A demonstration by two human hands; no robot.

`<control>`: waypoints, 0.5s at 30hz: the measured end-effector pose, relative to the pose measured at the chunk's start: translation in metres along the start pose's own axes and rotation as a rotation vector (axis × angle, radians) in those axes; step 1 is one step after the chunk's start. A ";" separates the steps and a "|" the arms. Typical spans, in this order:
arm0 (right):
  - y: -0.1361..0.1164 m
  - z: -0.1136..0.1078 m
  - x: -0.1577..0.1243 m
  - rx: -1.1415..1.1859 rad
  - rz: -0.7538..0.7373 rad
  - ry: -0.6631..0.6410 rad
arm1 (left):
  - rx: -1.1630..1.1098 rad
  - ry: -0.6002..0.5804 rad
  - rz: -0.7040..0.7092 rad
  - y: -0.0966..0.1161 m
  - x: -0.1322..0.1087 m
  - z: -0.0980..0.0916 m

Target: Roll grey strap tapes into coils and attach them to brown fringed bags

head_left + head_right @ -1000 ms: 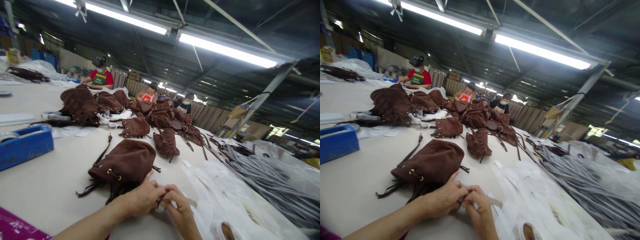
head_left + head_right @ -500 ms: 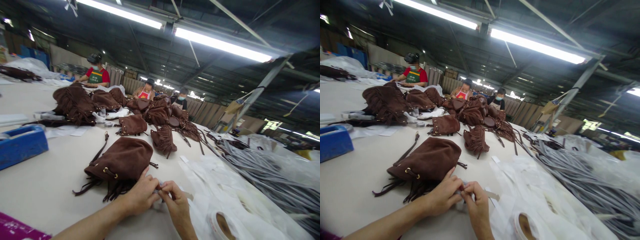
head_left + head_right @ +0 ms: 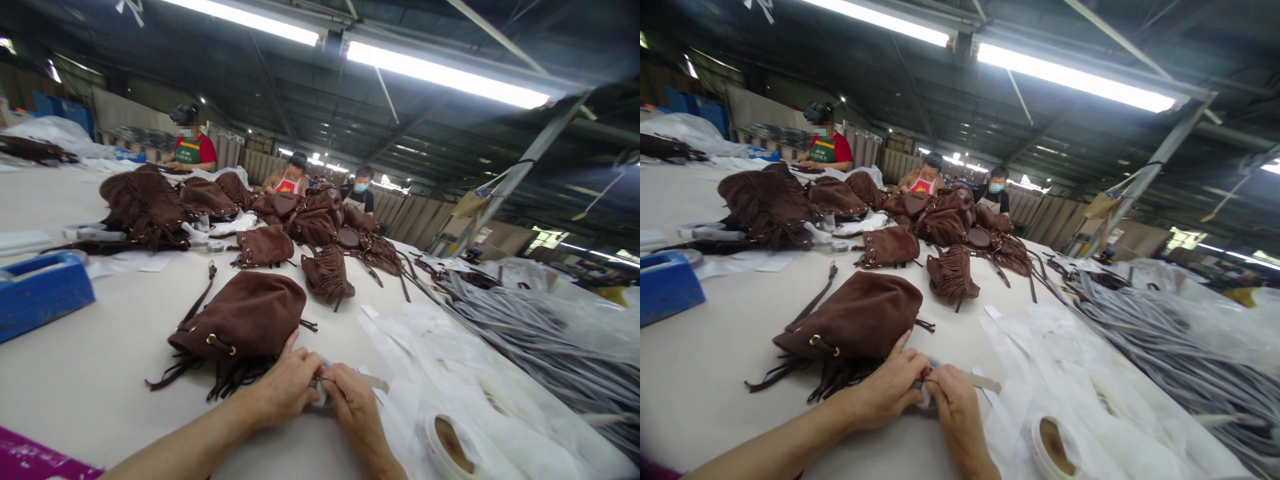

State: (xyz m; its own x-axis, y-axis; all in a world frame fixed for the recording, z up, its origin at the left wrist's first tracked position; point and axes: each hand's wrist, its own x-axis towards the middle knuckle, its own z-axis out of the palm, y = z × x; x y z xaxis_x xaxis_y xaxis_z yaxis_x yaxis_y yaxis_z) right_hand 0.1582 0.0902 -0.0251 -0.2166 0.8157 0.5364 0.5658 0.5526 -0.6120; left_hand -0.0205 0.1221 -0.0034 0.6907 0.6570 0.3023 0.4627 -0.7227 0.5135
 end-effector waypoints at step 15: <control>-0.002 -0.008 0.003 0.266 0.197 -0.086 | -0.101 0.031 -0.052 0.007 0.000 -0.001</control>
State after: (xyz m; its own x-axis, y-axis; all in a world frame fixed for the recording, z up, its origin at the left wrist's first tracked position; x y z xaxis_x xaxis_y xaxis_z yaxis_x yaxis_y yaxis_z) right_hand 0.1627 0.0900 -0.0182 -0.1968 0.9163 0.3487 0.3790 0.3991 -0.8349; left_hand -0.0182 0.1178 0.0012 0.6489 0.7006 0.2967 0.4385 -0.6631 0.6067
